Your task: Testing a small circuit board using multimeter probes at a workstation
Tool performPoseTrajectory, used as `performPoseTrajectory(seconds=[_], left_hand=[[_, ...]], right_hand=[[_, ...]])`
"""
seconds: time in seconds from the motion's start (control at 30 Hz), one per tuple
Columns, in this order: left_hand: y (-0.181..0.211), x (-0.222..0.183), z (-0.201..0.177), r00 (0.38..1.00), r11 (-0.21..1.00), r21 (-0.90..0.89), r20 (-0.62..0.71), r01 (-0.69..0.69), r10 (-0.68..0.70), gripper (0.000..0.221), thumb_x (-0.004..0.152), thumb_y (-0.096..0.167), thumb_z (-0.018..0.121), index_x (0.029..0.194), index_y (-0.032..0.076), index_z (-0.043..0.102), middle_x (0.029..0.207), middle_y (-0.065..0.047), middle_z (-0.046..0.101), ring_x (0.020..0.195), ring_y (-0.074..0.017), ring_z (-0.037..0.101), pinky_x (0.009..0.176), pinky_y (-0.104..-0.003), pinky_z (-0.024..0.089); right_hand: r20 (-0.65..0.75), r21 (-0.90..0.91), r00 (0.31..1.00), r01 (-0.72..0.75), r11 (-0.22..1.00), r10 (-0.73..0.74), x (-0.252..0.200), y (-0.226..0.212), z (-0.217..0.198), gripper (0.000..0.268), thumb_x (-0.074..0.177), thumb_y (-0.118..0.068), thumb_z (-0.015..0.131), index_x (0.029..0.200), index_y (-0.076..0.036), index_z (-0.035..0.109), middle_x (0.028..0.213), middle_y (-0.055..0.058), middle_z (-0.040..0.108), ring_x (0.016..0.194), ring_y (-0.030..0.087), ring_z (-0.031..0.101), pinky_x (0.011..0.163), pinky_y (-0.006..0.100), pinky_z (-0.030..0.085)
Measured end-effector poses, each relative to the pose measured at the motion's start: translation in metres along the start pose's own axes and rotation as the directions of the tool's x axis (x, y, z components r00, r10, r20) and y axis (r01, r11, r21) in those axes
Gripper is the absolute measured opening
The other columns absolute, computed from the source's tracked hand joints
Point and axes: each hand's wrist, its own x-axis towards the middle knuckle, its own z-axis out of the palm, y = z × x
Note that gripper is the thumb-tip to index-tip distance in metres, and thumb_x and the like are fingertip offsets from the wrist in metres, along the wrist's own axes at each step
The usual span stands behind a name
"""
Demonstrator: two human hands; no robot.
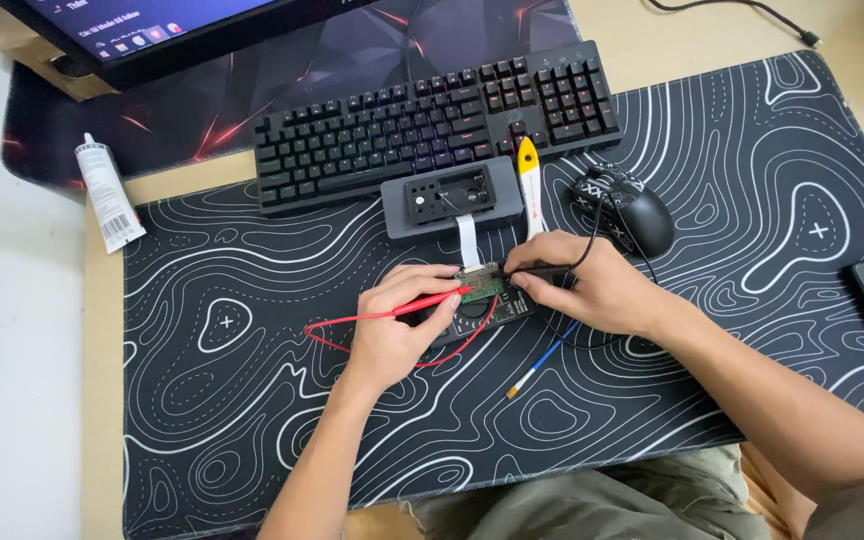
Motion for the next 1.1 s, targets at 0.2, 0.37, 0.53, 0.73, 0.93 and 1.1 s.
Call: performPoseTrajectory(seconds=[0.2,0.37,0.53,0.73,0.93,1.1], left_hand=[[0.0,0.0,-0.003,1.0,1.0,-0.007,0.019,0.019,-0.019,0.012,0.099,0.008,0.086,0.111,0.011,0.089,0.118,-0.012,0.09,0.111,-0.0333,0.085,0.099,-0.046,0.064],[-0.001,0.0,0.0,1.0,1.0,0.001,0.0,0.01,-0.01,0.012,0.1,0.009,0.087,0.111,0.012,0.09,0.118,-0.011,0.09,0.112,-0.0325,0.084,0.1,-0.046,0.064],[-0.001,0.0,-0.001,1.0,1.0,-0.009,0.006,0.008,-0.008,0.012,0.1,0.01,0.087,0.112,0.012,0.09,0.119,-0.012,0.09,0.111,-0.0329,0.084,0.099,-0.046,0.064],[-0.003,0.0,-0.001,1.0,1.0,0.009,0.022,0.009,-0.01,0.013,0.101,0.01,0.086,0.113,0.013,0.09,0.119,-0.011,0.09,0.111,-0.0322,0.085,0.099,-0.045,0.064],[-0.005,0.0,0.001,1.0,0.999,0.034,0.009,-0.007,0.007,0.014,0.101,0.011,0.088,0.113,0.014,0.09,0.119,-0.01,0.09,0.11,-0.0329,0.084,0.098,-0.045,0.064],[-0.006,-0.001,0.001,1.0,1.0,0.025,0.001,0.008,-0.008,0.013,0.1,0.013,0.089,0.113,0.015,0.091,0.119,-0.01,0.091,0.11,-0.0327,0.084,0.098,-0.045,0.064]], right_hand=[[0.003,-0.017,1.0,-0.004,1.0,0.004,0.0,-0.002,-0.001,0.019,0.106,-0.013,0.075,0.122,-0.006,0.084,0.095,0.017,0.086,0.089,0.036,0.082,0.084,0.048,0.066],[0.004,-0.017,1.0,-0.008,1.0,0.008,0.0,-0.001,-0.001,0.02,0.106,-0.013,0.075,0.123,-0.006,0.084,0.096,0.017,0.086,0.09,0.035,0.082,0.083,0.048,0.066],[0.009,-0.024,1.0,-0.015,1.0,0.015,0.001,-0.002,-0.002,0.019,0.107,-0.013,0.075,0.122,-0.005,0.084,0.095,0.018,0.086,0.09,0.037,0.082,0.084,0.048,0.066],[0.006,-0.041,1.0,-0.001,0.999,0.002,0.0,-0.002,-0.001,0.019,0.106,-0.013,0.076,0.122,-0.006,0.084,0.097,0.017,0.086,0.092,0.037,0.083,0.084,0.049,0.067],[-0.001,-0.043,1.0,0.03,0.999,-0.03,0.0,-0.001,-0.002,0.02,0.107,-0.012,0.075,0.122,-0.005,0.084,0.098,0.018,0.086,0.092,0.037,0.083,0.087,0.05,0.066],[-0.103,-0.06,0.99,0.088,0.994,-0.093,-0.007,0.022,-0.009,0.024,0.11,-0.014,0.073,0.13,-0.005,0.083,0.111,0.019,0.087,0.105,0.041,0.083,0.095,0.056,0.064]])
